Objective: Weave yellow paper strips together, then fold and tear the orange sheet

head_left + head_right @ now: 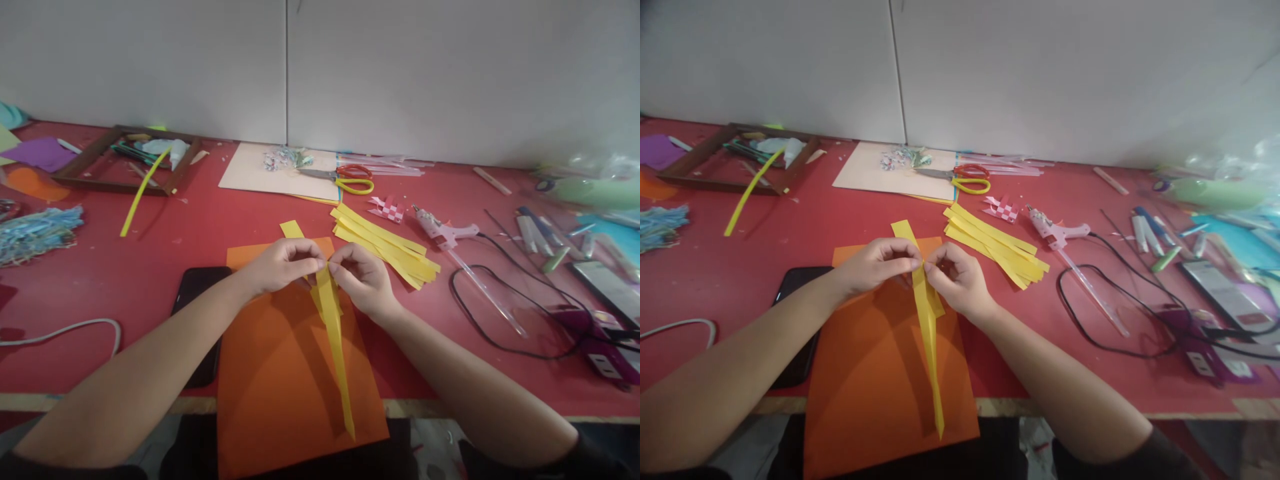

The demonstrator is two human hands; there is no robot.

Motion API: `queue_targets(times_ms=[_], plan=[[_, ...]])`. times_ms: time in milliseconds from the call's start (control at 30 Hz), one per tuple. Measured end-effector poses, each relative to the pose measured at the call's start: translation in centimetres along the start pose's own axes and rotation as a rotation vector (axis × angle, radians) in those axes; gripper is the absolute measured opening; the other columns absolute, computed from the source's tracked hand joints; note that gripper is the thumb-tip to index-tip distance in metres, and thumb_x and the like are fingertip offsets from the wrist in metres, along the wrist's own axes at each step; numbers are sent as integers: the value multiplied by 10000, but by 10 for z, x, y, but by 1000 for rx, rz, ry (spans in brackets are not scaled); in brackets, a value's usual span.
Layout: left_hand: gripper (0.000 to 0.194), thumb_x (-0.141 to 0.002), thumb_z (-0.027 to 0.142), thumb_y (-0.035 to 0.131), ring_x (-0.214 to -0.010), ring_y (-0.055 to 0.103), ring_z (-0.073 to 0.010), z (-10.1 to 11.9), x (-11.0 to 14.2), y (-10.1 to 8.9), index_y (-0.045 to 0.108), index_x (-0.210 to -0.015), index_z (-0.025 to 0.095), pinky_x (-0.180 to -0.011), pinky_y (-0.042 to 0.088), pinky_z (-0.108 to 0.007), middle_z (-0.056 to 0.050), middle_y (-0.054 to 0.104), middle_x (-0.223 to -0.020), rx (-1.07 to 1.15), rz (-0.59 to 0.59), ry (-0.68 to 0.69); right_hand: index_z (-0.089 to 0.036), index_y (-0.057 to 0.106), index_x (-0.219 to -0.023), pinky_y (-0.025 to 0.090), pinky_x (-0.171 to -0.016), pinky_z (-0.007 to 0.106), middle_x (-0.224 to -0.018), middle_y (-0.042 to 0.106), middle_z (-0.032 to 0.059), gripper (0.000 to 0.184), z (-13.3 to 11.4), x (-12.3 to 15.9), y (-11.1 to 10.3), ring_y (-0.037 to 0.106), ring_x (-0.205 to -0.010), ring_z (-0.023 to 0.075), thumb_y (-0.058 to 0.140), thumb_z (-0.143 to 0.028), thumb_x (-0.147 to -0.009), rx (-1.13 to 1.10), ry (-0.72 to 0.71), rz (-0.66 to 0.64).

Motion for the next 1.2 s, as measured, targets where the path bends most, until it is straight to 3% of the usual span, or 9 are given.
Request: queue_targets(times_ms=[300,567,1033,1200], plan=[[148,-858,308,634,-647,649,-112,1,1,0,629,-823,164,-575,549,-214,16,630,-705,-30,33,-34,-210,566,-747,362,-476,239,-622,542,-36,167,-4,-2,0,453,-518,95,656,-305,-851,-79,33,30],[177,-837,320,657,-627,631,-99,6,1,0,616,-800,152,-599,549,-219,20,617,-687,-13,63,-32,-203,559,-731,303,-460,233,-578,476,-60,242,0,-2,0,384,-489,80,689,-378,-838,-199,155,-35],[195,-812,331,691,-636,616,-108,8,1,0,616,-784,154,-573,536,-218,20,586,-686,-28,139,-23,-219,551,-723,362,-470,243,-555,500,-61,265,-1,-2,-1,441,-479,93,702,-404,-837,-173,114,38],[300,-832,448,682,-690,645,-146,6,3,1,640,-846,151,-579,562,-264,-19,635,-756,22,31,-85,-219,540,-735,386,-476,235,-555,493,-70,272,3,-3,-1,453,-475,88,707,-403,-846,-241,145,63]])
Point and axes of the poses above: each hand's wrist, its own x-axis away from the middle knuckle, its own y-axis out of the palm, z = x × y, the point moved 2 cm from there along -x, towards the middle knuckle
